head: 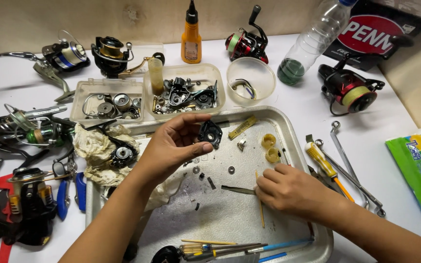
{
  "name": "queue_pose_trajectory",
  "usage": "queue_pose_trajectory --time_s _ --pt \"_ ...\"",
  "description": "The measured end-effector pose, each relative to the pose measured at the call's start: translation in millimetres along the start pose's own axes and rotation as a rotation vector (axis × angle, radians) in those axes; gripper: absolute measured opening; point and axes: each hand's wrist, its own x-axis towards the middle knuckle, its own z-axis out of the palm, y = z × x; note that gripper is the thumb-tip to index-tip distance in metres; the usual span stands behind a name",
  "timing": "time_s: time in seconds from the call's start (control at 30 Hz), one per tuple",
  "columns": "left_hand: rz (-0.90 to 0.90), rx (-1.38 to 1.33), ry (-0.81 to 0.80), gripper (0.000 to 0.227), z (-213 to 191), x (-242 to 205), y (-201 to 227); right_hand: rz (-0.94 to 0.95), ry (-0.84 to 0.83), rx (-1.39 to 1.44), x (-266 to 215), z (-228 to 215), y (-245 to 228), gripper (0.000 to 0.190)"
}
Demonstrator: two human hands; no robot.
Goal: Assembling and lubricating the internal components of a fishing reel spool on a workbench.
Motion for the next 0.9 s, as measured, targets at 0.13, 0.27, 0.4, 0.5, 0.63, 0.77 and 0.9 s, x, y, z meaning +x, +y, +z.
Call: queue_pose_trajectory --time_s 0.13,0.27,0.4,0.5,0.63,0.77,0.9 --pt "0.021 -0.037 -0.002 0.059 -3.9 4.8 -11.0 -0.044 -0.025 0.014 3.1 -3.2 9.0 0.017" --pt "-0.023 -0.035 0.023 0.061 -3.4 3.2 -5.8 -0.072 0.006 0.058 0.0 -6.8 23.2 0.012" --pt "-0.039 -0.045 0.021 0.061 -2.3 2.0 -2.0 0.248 0.377 0.32 8.0 -29.4 32.6 0.014" --pt "0.037 -0.056 0.01 0.059 -2.2 2.5 -9.4 0.773 0.74 0.616 26.7 -44.3 20.9 0.009" --pt "0.02 -0.064 0.03 0.059 2.2 0.6 -7.5 0.907 1.005 0.984 65.4 -42.7 12.0 0.013" --pt "0.063 -0.11 0.029 0.063 3.9 -2.3 -4.8 0.786 1.026 1.053 94.5 -42.8 8.5 0.021" --pt "0.115 -0.147 -0.042 0.062 3.6 1.1 -11.4 0.747 0.968 1.02 99.4 -34.2 6.1 0.012"
